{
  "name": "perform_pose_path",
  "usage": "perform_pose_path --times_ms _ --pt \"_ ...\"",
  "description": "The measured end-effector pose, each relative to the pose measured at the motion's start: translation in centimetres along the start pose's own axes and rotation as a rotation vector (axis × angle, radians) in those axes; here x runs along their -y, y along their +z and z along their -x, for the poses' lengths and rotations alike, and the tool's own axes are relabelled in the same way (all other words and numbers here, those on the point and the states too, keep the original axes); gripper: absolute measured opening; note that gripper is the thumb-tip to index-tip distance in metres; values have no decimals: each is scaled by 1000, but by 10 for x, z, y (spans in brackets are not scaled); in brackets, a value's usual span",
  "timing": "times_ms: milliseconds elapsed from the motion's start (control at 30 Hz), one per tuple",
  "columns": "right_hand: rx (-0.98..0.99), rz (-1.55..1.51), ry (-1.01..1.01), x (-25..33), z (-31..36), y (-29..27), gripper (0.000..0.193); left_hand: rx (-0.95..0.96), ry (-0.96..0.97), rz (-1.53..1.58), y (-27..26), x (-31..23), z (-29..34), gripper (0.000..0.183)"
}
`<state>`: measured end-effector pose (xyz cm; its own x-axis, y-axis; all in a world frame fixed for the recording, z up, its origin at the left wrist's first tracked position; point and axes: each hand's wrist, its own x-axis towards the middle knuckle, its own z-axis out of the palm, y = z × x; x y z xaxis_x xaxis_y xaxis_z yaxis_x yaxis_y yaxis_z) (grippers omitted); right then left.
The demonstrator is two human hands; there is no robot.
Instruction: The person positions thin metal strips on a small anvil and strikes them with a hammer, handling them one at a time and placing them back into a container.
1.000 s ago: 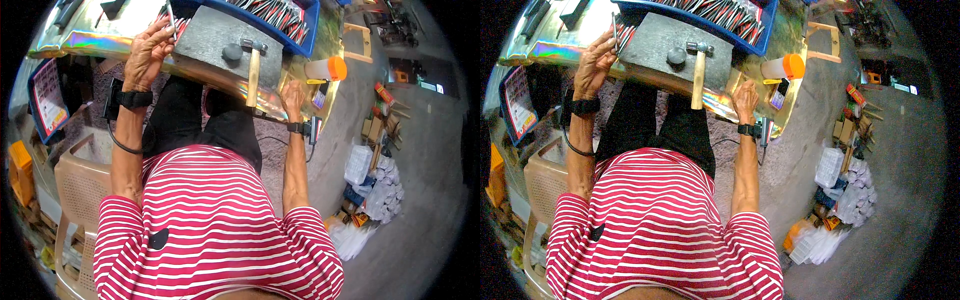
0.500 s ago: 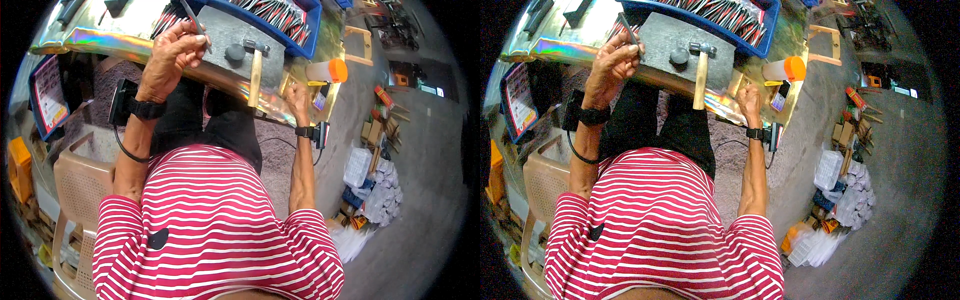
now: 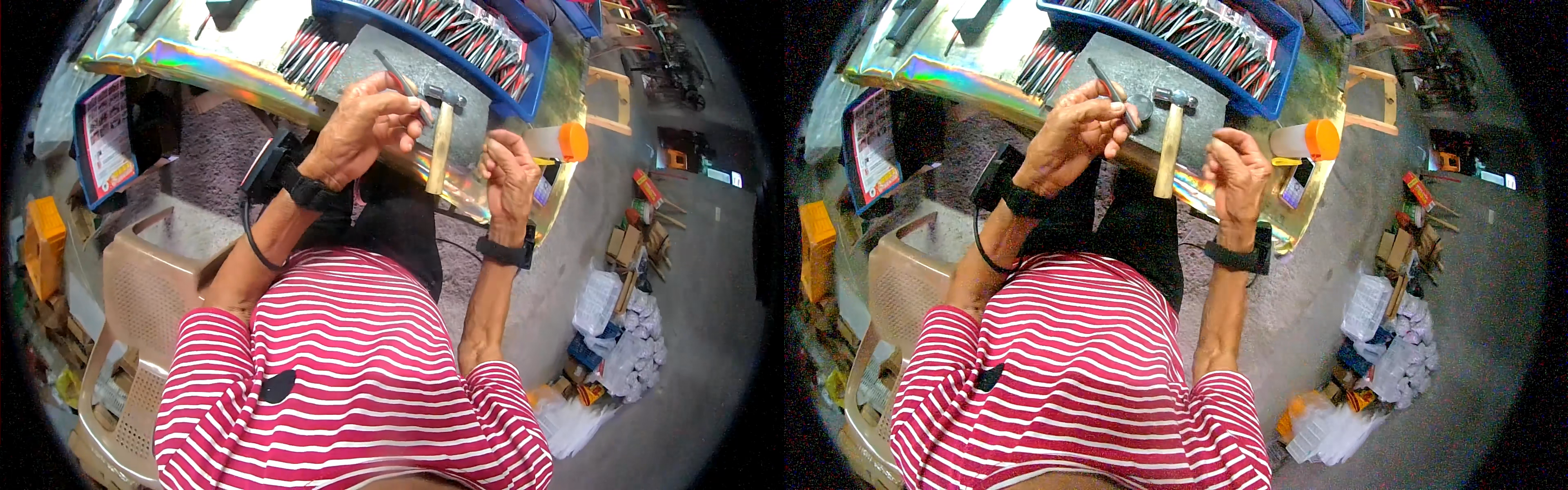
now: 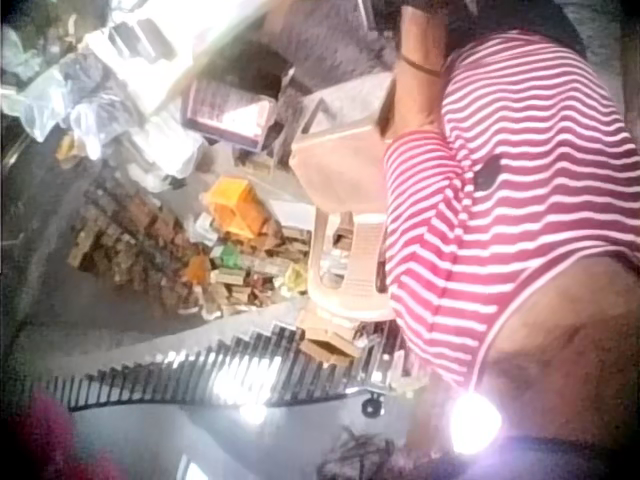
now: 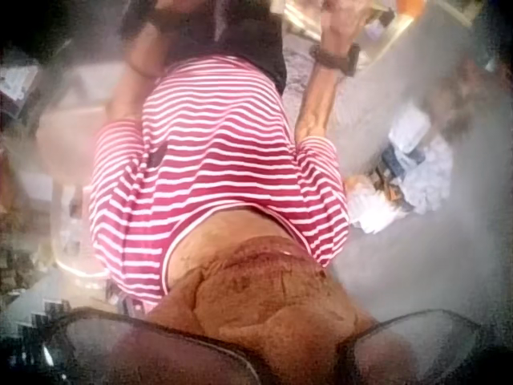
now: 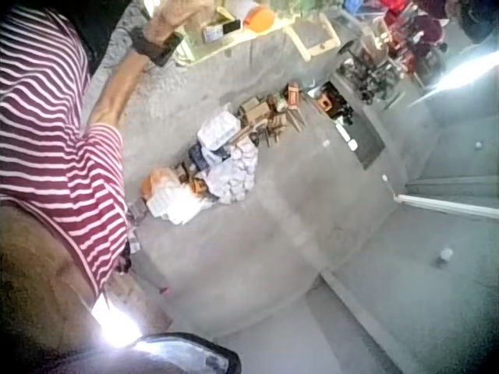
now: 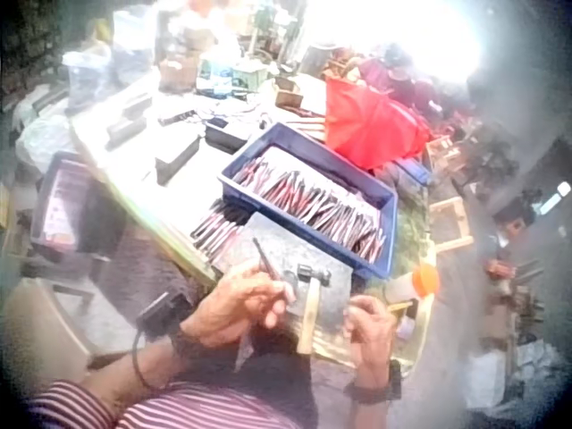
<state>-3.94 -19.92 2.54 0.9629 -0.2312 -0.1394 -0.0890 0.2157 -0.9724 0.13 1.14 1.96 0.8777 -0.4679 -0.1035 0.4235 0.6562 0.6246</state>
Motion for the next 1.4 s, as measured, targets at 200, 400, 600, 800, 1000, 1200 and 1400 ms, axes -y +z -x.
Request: perform_pose_path --times_ms 200,400,600,800,1000,1200,1400 --pt "243 -157 29 17 22 59 13 9 -42 94 8 3 4 28" --pt "263 -163 12 16 27 71 14 25 -68 203 5 5 7 27" --pt "270 -128 29 17 27 74 15 -3 -71 190 3 5 8 26" --pt "279 -137 40 16 26 74 16 7 -44 158 4 3 9 25" --pt "274 -162 63 15 25 74 16 -4 -19 116 3 5 9 22" --pt "232 -79 66 15 27 75 14 -27 69 -57 6 1 12 18" --pt "221 144 -53 11 29 75 13 -34 121 -245 6 1 14 17"
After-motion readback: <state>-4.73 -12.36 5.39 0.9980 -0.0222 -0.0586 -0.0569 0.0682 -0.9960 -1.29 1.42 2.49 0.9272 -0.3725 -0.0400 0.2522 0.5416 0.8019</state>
